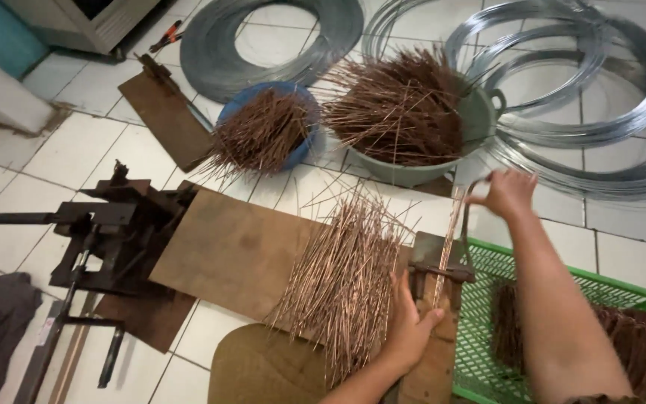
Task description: Bending thin metal rods into a specific shape using a manual bending jig on the floor.
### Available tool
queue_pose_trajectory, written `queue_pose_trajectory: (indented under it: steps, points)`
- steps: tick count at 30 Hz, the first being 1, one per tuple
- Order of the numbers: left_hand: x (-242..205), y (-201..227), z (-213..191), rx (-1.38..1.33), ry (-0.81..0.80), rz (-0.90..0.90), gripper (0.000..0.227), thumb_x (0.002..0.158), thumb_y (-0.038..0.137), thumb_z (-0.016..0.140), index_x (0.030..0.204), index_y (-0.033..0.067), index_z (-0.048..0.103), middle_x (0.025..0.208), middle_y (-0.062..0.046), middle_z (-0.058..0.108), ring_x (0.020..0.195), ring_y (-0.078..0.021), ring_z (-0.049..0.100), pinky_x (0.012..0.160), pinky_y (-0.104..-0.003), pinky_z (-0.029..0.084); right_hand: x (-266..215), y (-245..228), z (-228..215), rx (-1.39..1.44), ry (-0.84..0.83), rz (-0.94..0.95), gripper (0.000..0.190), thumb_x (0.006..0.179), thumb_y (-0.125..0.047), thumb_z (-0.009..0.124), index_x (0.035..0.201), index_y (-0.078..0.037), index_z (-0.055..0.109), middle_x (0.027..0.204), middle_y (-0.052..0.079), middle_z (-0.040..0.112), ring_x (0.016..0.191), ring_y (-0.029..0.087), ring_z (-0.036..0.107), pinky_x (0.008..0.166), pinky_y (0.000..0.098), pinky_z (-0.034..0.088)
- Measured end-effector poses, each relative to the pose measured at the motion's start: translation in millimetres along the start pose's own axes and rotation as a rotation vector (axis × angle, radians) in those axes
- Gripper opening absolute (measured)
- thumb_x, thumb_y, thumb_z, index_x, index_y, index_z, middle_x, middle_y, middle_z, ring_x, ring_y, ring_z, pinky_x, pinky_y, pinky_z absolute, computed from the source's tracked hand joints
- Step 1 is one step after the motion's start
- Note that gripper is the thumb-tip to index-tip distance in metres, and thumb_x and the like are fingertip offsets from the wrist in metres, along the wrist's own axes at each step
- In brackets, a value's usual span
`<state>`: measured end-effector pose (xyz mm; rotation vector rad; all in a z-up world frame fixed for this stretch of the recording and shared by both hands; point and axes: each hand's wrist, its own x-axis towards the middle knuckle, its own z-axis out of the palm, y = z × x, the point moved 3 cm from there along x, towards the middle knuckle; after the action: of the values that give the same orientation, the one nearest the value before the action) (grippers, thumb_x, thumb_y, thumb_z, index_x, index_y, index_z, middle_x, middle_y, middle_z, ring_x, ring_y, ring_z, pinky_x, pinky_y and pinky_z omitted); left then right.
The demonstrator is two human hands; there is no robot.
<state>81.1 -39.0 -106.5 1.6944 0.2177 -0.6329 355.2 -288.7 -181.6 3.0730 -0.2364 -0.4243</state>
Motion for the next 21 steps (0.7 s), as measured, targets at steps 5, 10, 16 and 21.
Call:
queue_pose_trajectory:
  steps: [5, 10, 16, 21]
  points:
    - [-4.2, 0.1, 2.9, 0.03, -0.005, 0.134, 0.099, 0.086, 0.059, 0.044, 0.156, 0.021, -0.014, 0.161, -0.006, -0.035, 0.151, -0.0287, -0.022, 0.121, -0.06, 0.001, 3.8, 14.8, -57.5, 0.08, 0.537, -0.039, 0.096, 0.067, -0.091, 0.073, 0.113, -0.007, 0.075, 0.116, 0.019, 0.069, 0.124, 0.036, 0.057, 0.123, 0.0594, 0.01]
    - [-11.8, 3.3, 2.2, 0.116, 0.026, 0.121, 0.091, 0.093, 0.045, 0.045, 0.155, 0.0178, -0.015, 0.161, -0.007, -0.035, 0.151, -0.0266, -0.022, 0.122, -0.057, -0.003, -95.7, 0.3, -142.3, 0.3, 0.817, -0.002, 0.064, 0.071, -0.064, 0.094, 0.106, -0.015, 0.072, 0.102, 0.01, 0.057, 0.108, 0.037, 0.05, 0.105, 0.0526, 0.02]
    - [-9.9, 10.8, 0.5, 0.145, 0.06, 0.109, 0.085, 0.099, 0.033, 0.048, 0.156, 0.016, -0.013, 0.163, -0.005, -0.03, 0.151, -0.0228, -0.018, 0.124, -0.053, 0.0, -269.5, -17.6, -159.5, 0.349, 1.276, -0.004, 0.068, 0.089, -0.052, 0.1, 0.111, -0.003, 0.06, 0.12, 0.012, 0.059, 0.115, 0.035, 0.052, 0.12, 0.0533, 0.022]
    - [-5.2, -1.0, 5.3, 0.133, 0.085, 0.104, 0.078, 0.101, 0.037, 0.041, 0.157, 0.019, -0.01, 0.164, -0.006, -0.028, 0.152, -0.0253, -0.012, 0.122, -0.057, 0.011, -416.9, -23.2, -90.6, 0.014, 1.417, 0.062, 0.054, 0.107, -0.052, 0.079, 0.092, -0.002, 0.064, 0.09, 0.013, 0.06, 0.098, 0.036, 0.057, 0.117, 0.0552, 0.037]
